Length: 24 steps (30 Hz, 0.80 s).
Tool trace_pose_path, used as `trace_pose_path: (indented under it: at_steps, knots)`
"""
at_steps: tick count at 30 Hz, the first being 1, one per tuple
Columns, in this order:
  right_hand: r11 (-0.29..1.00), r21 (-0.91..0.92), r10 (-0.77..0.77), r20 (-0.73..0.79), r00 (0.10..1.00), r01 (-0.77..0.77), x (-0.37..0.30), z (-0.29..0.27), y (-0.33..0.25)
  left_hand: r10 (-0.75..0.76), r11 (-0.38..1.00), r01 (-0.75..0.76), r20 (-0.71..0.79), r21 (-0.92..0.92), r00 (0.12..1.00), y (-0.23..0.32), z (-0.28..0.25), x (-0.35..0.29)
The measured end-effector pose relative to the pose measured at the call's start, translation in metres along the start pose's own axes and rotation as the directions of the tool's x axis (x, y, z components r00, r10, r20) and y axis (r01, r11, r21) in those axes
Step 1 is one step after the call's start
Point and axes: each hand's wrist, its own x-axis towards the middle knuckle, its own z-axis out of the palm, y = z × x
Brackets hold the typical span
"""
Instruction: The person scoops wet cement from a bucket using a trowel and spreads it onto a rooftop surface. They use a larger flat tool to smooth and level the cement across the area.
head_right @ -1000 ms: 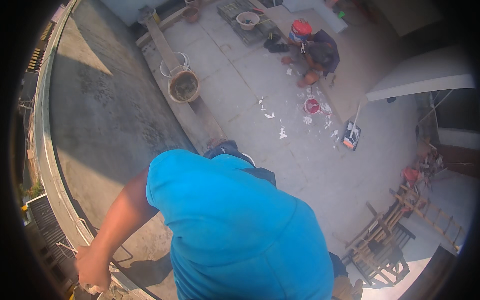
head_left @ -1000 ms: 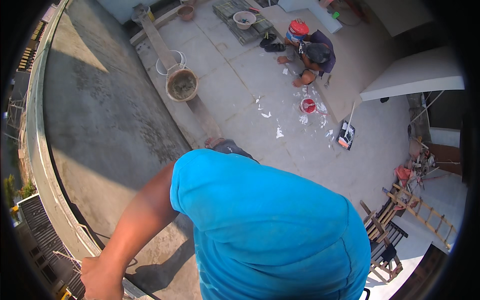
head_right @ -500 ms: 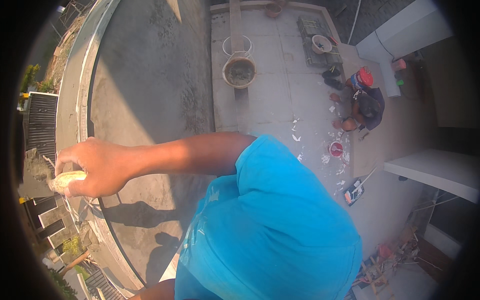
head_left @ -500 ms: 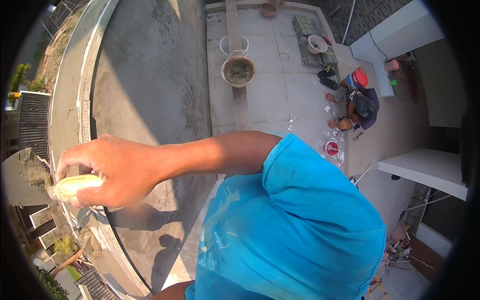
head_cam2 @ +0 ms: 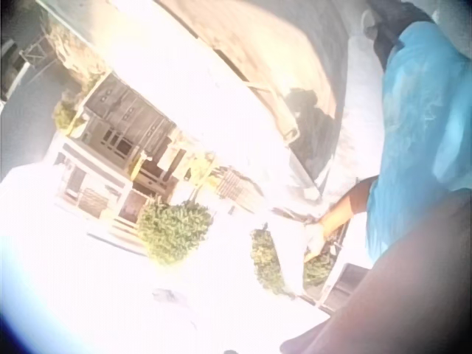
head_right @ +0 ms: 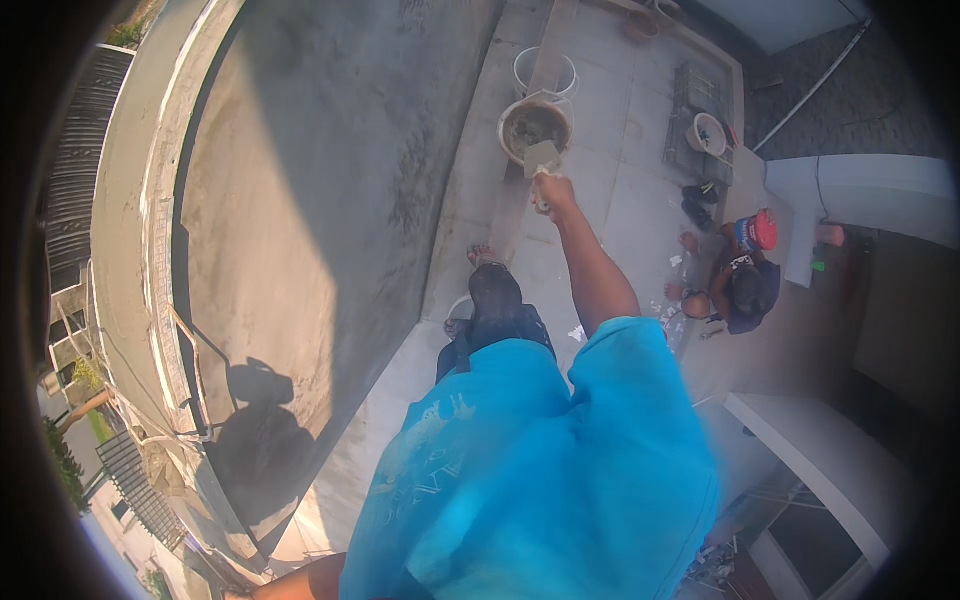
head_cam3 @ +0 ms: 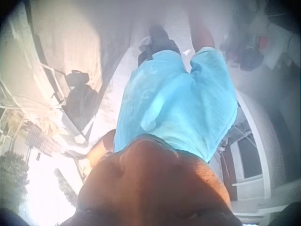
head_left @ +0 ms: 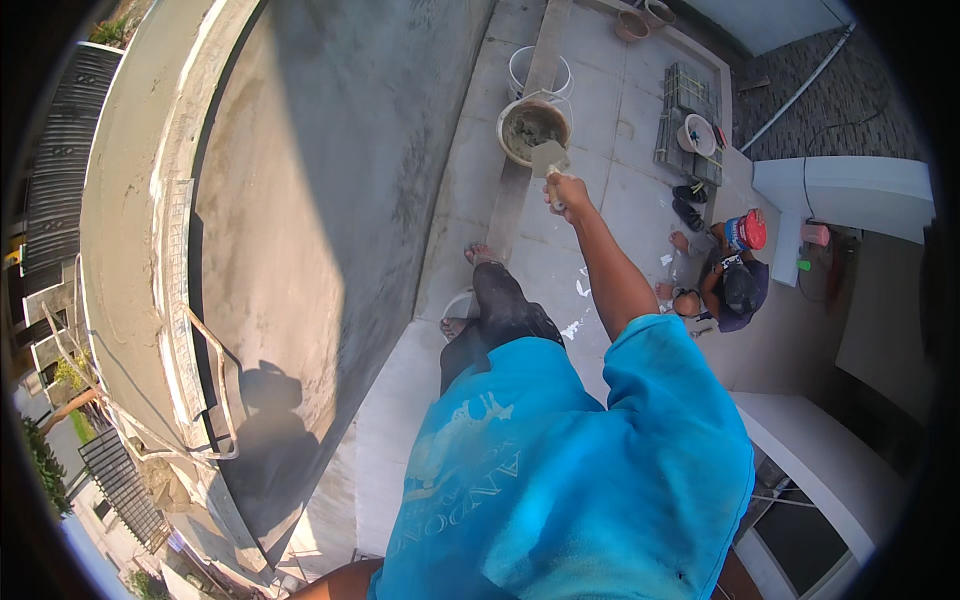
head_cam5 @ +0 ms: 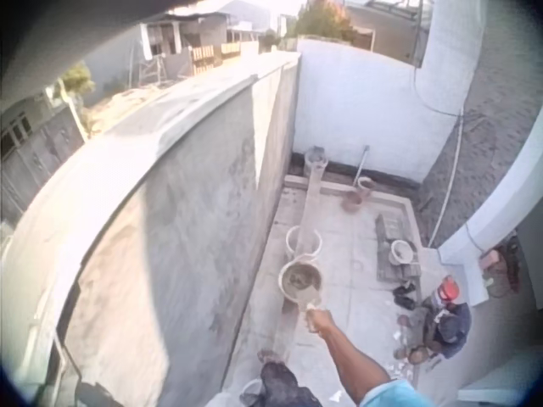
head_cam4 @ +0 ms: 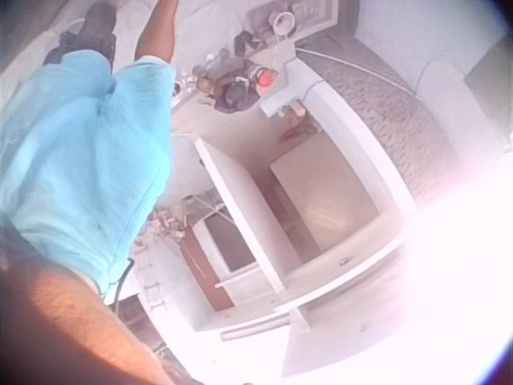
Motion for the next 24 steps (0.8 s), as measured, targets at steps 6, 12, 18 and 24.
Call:
trace_pose_path:
  at_steps: [6,12,18,24]
  knots:
    - [0.980,-0.048,0.185,-0.158,0.970,-0.194,0.125,0.014,0.027,-0.036,0.994,0.045,-0.092,0.102,0.995,0.002,0.021,0.003]
    - [0.987,-0.105,0.095,-0.206,0.974,-0.118,0.147,0.036,0.031,-0.019,0.987,0.039,-0.129,0.156,0.991,0.018,0.028,0.000]
    - [0.969,-0.203,-0.152,-0.039,0.988,0.142,0.104,0.064,0.034,0.045,0.999,-0.038,-0.261,0.030,0.964,0.058,-0.019,-0.030]
    - [0.751,-0.029,-0.655,0.099,0.749,0.660,-0.103,0.150,-0.117,0.241,0.905,-0.348,-0.377,-0.246,0.894,0.117,-0.049,-0.068]
